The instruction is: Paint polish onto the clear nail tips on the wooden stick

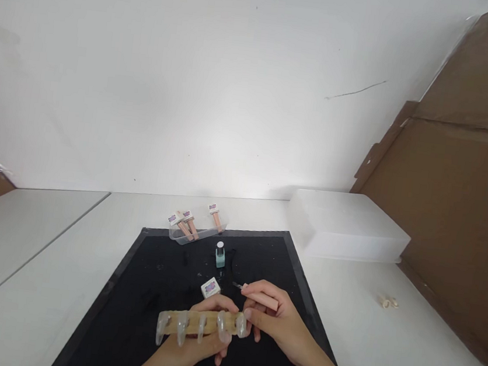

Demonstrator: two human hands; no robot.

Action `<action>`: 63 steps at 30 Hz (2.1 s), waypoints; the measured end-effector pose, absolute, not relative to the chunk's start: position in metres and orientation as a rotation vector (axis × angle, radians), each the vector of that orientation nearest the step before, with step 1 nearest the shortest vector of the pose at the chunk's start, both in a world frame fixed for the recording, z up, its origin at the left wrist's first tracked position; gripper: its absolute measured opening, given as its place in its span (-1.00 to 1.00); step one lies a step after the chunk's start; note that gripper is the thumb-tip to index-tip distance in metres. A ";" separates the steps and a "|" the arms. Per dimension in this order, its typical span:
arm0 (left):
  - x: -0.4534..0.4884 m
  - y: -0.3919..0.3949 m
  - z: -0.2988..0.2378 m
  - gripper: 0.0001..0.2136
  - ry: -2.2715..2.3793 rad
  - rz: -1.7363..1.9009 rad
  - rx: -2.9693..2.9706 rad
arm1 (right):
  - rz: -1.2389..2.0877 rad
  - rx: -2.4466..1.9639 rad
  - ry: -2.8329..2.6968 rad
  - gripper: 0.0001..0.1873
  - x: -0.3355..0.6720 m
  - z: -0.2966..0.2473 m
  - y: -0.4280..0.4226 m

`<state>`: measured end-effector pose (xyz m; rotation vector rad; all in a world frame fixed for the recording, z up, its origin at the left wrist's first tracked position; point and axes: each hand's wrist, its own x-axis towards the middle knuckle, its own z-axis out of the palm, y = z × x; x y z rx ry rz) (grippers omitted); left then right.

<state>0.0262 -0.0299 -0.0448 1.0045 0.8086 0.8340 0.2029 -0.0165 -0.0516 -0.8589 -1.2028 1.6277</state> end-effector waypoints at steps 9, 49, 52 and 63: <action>0.028 -0.031 -0.049 -0.69 0.832 0.745 0.988 | 1.339 -1.107 -1.307 -0.60 0.207 -0.051 -0.012; 0.004 -0.024 -0.016 -0.80 0.611 1.033 0.376 | 0.779 -1.301 -1.867 -0.81 0.181 -0.054 -0.023; 0.005 -0.024 -0.015 -0.80 0.617 1.024 0.380 | 0.738 -1.292 -1.875 -0.84 0.180 -0.056 -0.024; 0.007 -0.026 -0.010 -0.77 0.646 1.015 0.394 | 0.827 -1.254 -1.854 -0.84 0.179 -0.057 -0.024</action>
